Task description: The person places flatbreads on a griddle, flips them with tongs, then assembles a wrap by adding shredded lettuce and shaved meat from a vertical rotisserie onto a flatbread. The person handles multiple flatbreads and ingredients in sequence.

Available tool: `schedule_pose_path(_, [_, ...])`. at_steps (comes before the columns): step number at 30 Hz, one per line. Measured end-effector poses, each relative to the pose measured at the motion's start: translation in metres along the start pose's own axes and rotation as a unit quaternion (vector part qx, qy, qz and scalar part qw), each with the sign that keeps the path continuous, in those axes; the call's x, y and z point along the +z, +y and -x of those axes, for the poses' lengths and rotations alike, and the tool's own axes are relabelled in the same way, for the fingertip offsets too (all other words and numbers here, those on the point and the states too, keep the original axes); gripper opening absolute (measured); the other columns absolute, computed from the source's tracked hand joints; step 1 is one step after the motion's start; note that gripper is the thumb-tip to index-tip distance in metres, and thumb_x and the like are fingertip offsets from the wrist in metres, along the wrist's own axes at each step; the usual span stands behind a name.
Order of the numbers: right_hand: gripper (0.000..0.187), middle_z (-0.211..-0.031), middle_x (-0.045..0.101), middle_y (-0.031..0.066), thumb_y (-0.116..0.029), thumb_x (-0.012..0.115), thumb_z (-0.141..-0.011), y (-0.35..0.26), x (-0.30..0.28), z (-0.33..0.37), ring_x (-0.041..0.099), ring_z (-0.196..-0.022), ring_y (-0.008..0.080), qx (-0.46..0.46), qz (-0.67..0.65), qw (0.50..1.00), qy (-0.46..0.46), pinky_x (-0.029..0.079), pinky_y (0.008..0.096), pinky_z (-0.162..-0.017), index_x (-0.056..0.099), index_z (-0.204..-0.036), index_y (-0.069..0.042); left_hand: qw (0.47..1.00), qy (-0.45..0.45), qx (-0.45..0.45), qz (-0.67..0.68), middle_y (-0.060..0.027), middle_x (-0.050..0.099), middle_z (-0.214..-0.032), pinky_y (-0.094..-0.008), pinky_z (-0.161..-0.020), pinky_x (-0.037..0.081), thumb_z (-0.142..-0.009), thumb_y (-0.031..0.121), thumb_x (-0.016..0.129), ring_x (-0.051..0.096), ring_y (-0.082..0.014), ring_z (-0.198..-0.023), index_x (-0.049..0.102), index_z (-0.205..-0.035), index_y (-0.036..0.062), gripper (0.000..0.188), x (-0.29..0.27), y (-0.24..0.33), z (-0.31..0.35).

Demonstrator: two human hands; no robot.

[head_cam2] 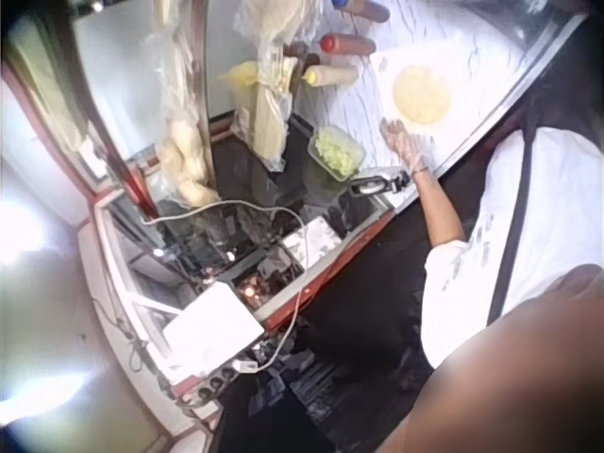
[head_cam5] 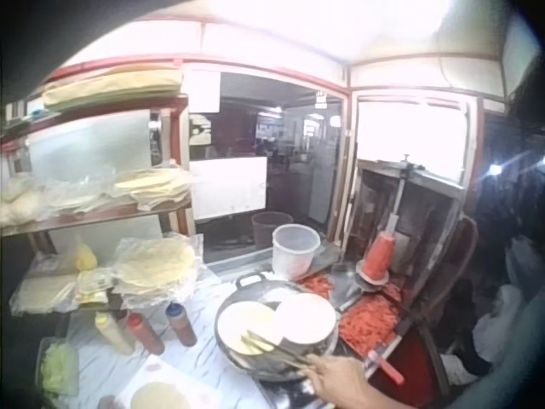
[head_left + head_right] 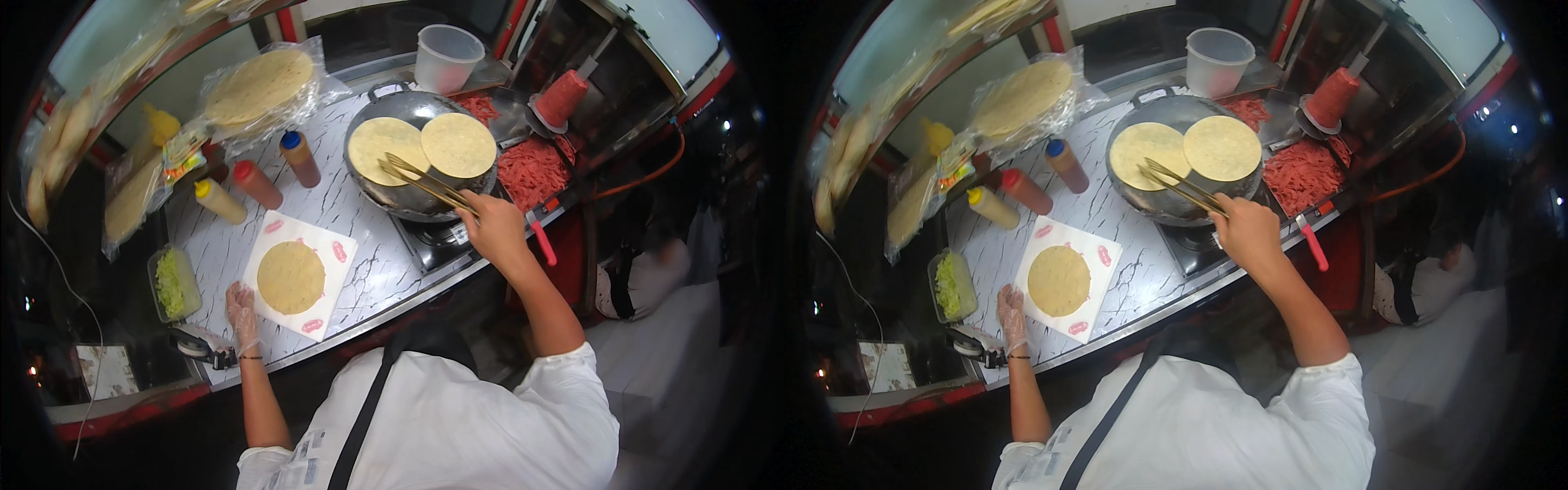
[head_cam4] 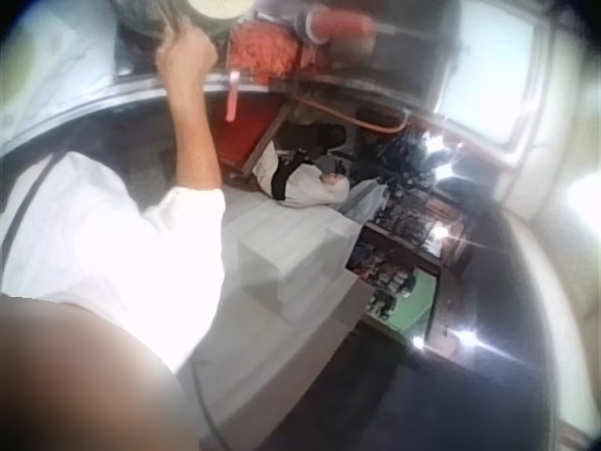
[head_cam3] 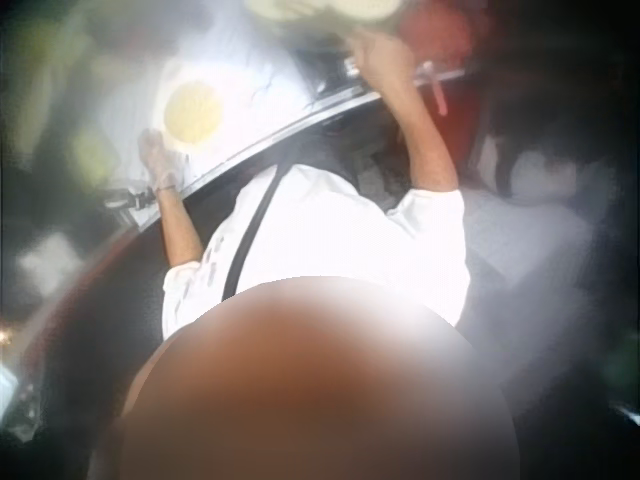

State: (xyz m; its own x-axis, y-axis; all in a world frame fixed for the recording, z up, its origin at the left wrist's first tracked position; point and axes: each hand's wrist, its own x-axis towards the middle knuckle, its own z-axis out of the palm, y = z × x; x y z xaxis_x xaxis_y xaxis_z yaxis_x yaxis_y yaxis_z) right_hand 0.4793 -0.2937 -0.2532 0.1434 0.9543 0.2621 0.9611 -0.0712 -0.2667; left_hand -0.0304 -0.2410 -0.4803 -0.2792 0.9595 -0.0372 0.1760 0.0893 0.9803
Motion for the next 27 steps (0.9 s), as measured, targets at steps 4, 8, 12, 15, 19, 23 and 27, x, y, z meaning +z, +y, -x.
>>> schedule_pose_path(4, [0.033, -0.088, 0.072, 0.0171, -0.029, 0.069, -0.091, -0.007, -0.005, 0.014, 0.069, -0.079, 0.0393, 0.007, -0.015, 1.000, 0.024, 0.054, 0.0488, -0.069, 0.069, -0.116, -0.008, 0.997, -0.030, -0.007, -0.071, -0.0154, 0.061, -0.122, -0.0347, -0.097, 0.049, -0.093, 0.004, 0.064, 0.058, -0.0230, -0.114, 0.052, -0.136, -0.0002, 0.045, -0.002, 0.009, 0.002])
schedule_pose_path(8, [0.030, -0.092, 0.072, 0.0205, -0.023, 0.069, -0.092, -0.014, 0.007, 0.018, 0.069, -0.084, 0.0415, 0.023, -0.032, 0.999, 0.037, 0.054, 0.0484, -0.073, 0.071, -0.115, -0.004, 0.998, -0.060, -0.013, -0.011, -0.0147, 0.062, -0.120, -0.0355, -0.095, 0.051, -0.094, 0.005, 0.064, 0.059, -0.0222, -0.113, 0.054, -0.133, -0.0002, 0.041, -0.004, 0.018, 0.001])
schedule_pose_path(12, [0.030, -0.097, 0.073, 0.0238, -0.016, 0.069, -0.093, -0.018, 0.014, 0.023, 0.073, -0.089, 0.0371, 0.030, -0.125, 0.991, 0.039, 0.055, 0.0408, -0.078, 0.070, -0.118, 0.001, 0.985, -0.126, 0.082, -0.080, -0.0108, 0.065, -0.116, -0.0318, -0.092, 0.052, -0.097, 0.009, 0.065, 0.063, -0.0183, -0.104, 0.057, -0.128, -0.0001, 0.033, -0.022, 0.042, 0.006])
schedule_pose_path(15, [0.030, -0.100, 0.074, 0.0244, -0.012, 0.066, -0.097, -0.015, 0.006, 0.029, 0.075, -0.097, 0.0300, 0.041, -0.149, 0.987, 0.044, 0.054, 0.0395, -0.083, 0.068, -0.122, 0.004, 0.989, -0.109, 0.104, 0.005, -0.0085, 0.069, -0.108, -0.0320, -0.090, 0.053, -0.098, 0.012, 0.064, 0.066, -0.0180, -0.099, 0.062, -0.122, -0.0009, 0.027, -0.068, 0.073, -0.003])
schedule_pose_path(19, [0.031, -0.097, 0.074, 0.0235, -0.014, 0.065, -0.098, -0.019, 0.000, 0.039, 0.074, -0.088, 0.0296, 0.079, -0.015, 0.996, 0.026, 0.053, 0.0401, -0.074, 0.067, -0.123, 0.004, 0.978, 0.012, 0.109, -0.175, -0.0126, 0.071, -0.116, -0.0365, -0.096, 0.051, -0.098, 0.016, 0.060, 0.068, -0.0217, -0.106, 0.065, -0.126, 0.0023, 0.032, -0.149, 0.103, -0.066])
schedule_pose_path(23, [0.032, -0.101, 0.074, 0.0200, -0.012, 0.063, -0.099, -0.044, 0.010, 0.051, 0.071, -0.087, 0.0227, 0.059, -0.137, 0.988, 0.040, 0.053, 0.0351, -0.076, 0.065, -0.127, 0.003, 0.916, -0.051, -0.024, -0.397, -0.0225, 0.066, -0.126, -0.0403, -0.100, 0.049, -0.088, 0.005, 0.060, 0.065, -0.0341, -0.115, 0.065, -0.128, 0.0101, 0.041, -0.188, 0.095, -0.127])
schedule_pose_path(27, [0.036, -0.110, 0.074, 0.0211, -0.006, 0.064, -0.097, -0.076, 0.029, 0.061, 0.072, -0.101, 0.0250, 0.011, -0.202, 0.979, 0.035, 0.054, 0.0356, -0.087, 0.062, -0.129, 0.008, 0.849, -0.116, 0.054, -0.512, -0.0227, 0.071, -0.110, -0.0400, -0.094, 0.053, -0.077, 0.001, 0.067, 0.069, -0.0369, -0.105, 0.073, -0.112, 0.0100, 0.037, -0.190, 0.084, -0.156])
